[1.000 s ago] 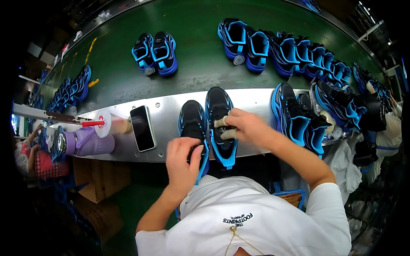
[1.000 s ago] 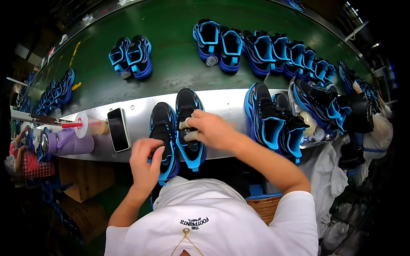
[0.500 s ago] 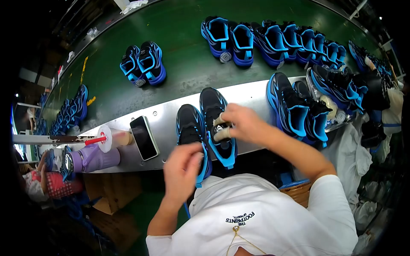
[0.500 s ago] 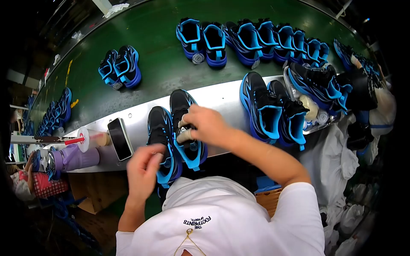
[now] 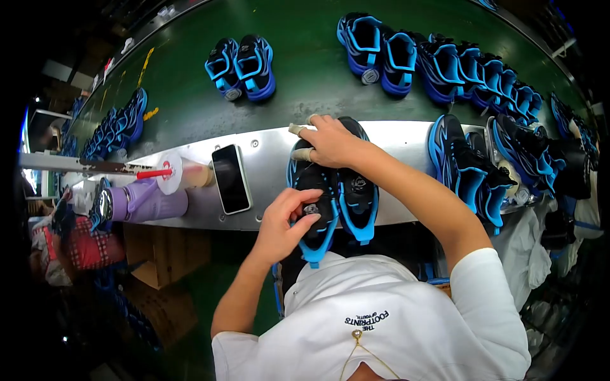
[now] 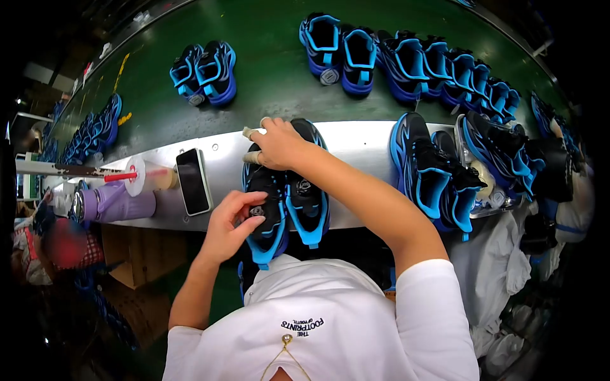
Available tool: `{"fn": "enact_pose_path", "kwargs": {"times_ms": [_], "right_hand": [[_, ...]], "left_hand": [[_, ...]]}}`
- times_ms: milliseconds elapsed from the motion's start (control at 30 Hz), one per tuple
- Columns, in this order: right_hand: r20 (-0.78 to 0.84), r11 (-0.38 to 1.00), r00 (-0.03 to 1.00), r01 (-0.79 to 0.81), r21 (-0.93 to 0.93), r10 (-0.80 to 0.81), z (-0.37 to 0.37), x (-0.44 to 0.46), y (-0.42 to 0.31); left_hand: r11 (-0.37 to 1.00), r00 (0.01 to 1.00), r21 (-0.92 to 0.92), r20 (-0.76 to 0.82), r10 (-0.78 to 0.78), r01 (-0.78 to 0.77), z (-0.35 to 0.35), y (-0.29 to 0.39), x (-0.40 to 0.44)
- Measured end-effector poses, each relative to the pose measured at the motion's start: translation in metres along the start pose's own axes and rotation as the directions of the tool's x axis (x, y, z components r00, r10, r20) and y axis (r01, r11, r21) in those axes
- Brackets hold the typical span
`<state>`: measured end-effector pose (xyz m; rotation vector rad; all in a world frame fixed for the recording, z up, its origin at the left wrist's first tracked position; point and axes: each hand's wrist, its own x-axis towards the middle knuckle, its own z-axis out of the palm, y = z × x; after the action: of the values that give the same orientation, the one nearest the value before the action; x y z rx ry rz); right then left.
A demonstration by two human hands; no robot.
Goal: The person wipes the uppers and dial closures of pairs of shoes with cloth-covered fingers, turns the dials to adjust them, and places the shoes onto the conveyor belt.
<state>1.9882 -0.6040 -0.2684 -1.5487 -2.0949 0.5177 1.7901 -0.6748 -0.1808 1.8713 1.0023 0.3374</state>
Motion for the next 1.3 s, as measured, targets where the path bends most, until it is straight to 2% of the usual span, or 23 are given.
{"fn": "enact_pose_path", "kwargs": {"times_ms": [33, 100, 200, 233, 333, 367, 467, 500, 600, 667, 733, 767, 867, 900, 1000, 1033, 1133, 1167, 1267, 1300], "right_hand": [[0.164, 1.000, 0.986, -0.014, -0.023, 0.017, 0.007, 0.009, 0.000], [0.247, 0.999, 0.969, -0.015, 0.045, 0.003, 0.017, 0.020, -0.001], [0.351, 0.999, 0.937, -0.008, 0.048, -0.010, 0.021, 0.029, -0.005], [0.357, 1.000, 0.934, 0.002, 0.023, -0.010, 0.021, 0.030, -0.008], [0.363, 1.000, 0.932, 0.015, 0.016, -0.020, 0.020, 0.030, -0.006], [0.363, 0.999, 0.931, 0.016, 0.030, -0.025, 0.020, 0.030, -0.006], [0.341, 1.000, 0.940, 0.022, 0.009, -0.024, 0.028, 0.031, -0.002], [0.351, 0.999, 0.936, 0.008, 0.035, -0.019, 0.026, 0.030, -0.003], [0.339, 0.998, 0.941, -0.013, 0.069, -0.011, 0.024, 0.028, -0.001], [0.267, 0.999, 0.964, 0.002, 0.048, -0.015, 0.037, 0.030, 0.006], [0.292, 0.999, 0.956, 0.006, 0.044, -0.018, 0.031, 0.030, 0.004], [0.308, 0.999, 0.951, 0.003, 0.042, -0.015, 0.029, 0.029, 0.002], [0.305, 0.998, 0.952, 0.006, 0.063, -0.025, 0.027, 0.028, 0.003], [0.304, 0.998, 0.952, 0.013, 0.058, -0.030, 0.029, 0.028, 0.003], [0.283, 0.998, 0.958, 0.038, 0.053, -0.052, 0.034, 0.030, 0.007], [0.270, 0.997, 0.961, 0.044, 0.058, -0.058, 0.035, 0.030, 0.009], [0.263, 0.996, 0.963, 0.040, 0.079, -0.060, 0.036, 0.028, 0.011], [0.267, 0.996, 0.961, 0.043, 0.082, -0.064, 0.035, 0.028, 0.010], [0.268, 0.995, 0.961, 0.055, 0.083, -0.075, 0.032, 0.027, 0.009], [0.269, 0.995, 0.960, 0.056, 0.084, -0.077, 0.032, 0.027, 0.010]], "left_hand": [[0.997, 0.998, 0.048, -0.025, 0.064, -0.063, -0.001, 0.000, -0.001], [0.970, 0.977, 0.151, -0.067, 0.201, -0.189, 0.001, 0.002, -0.002], [0.982, 0.981, 0.190, -0.189, 0.034, 0.002, 0.008, 0.001, -0.007], [0.991, 0.996, 0.136, -0.088, 0.012, 0.000, 0.003, 0.002, -0.005], [0.989, 0.988, 0.025, 0.049, 0.143, -0.145, -0.001, 0.000, -0.001], [0.952, 0.963, 0.156, -0.021, 0.268, -0.262, 0.002, -0.001, -0.001], [0.990, 0.993, 0.138, -0.119, -0.020, 0.037, 0.010, 0.004, -0.004], [0.996, 1.000, 0.092, -0.026, -0.013, 0.015, 0.007, 0.004, -0.003], [0.947, 0.951, 0.120, 0.122, 0.285, -0.299, -0.004, -0.011, 0.004], [0.958, 0.972, 0.192, -0.048, 0.228, -0.215, 0.002, -0.004, 0.001], [0.958, 0.968, 0.278, -0.214, 0.132, -0.069, 0.011, 0.000, -0.005], [0.979, 0.974, 0.202, -0.227, 0.008, 0.039, 0.017, -0.001, -0.007], [0.998, 0.999, -0.055, 0.022, 0.038, -0.037, 0.006, -0.012, -0.002], [0.990, 0.992, -0.106, 0.079, 0.098, -0.089, 0.002, -0.018, 0.001], [0.981, 0.985, 0.099, 0.040, 0.166, -0.169, -0.003, -0.010, 0.000], [0.963, 0.976, 0.185, -0.049, 0.210, -0.198, 0.003, -0.009, -0.003], [0.976, 0.978, 0.216, -0.208, 0.015, 0.030, 0.021, -0.002, -0.010], [0.979, 0.965, 0.200, -0.261, 0.028, 0.026, 0.029, -0.002, -0.009], [0.993, 0.999, -0.115, -0.053, 0.009, -0.015, 0.019, -0.020, -0.001], [0.968, 0.995, -0.235, 0.025, 0.096, -0.087, 0.013, -0.026, 0.006]]}}
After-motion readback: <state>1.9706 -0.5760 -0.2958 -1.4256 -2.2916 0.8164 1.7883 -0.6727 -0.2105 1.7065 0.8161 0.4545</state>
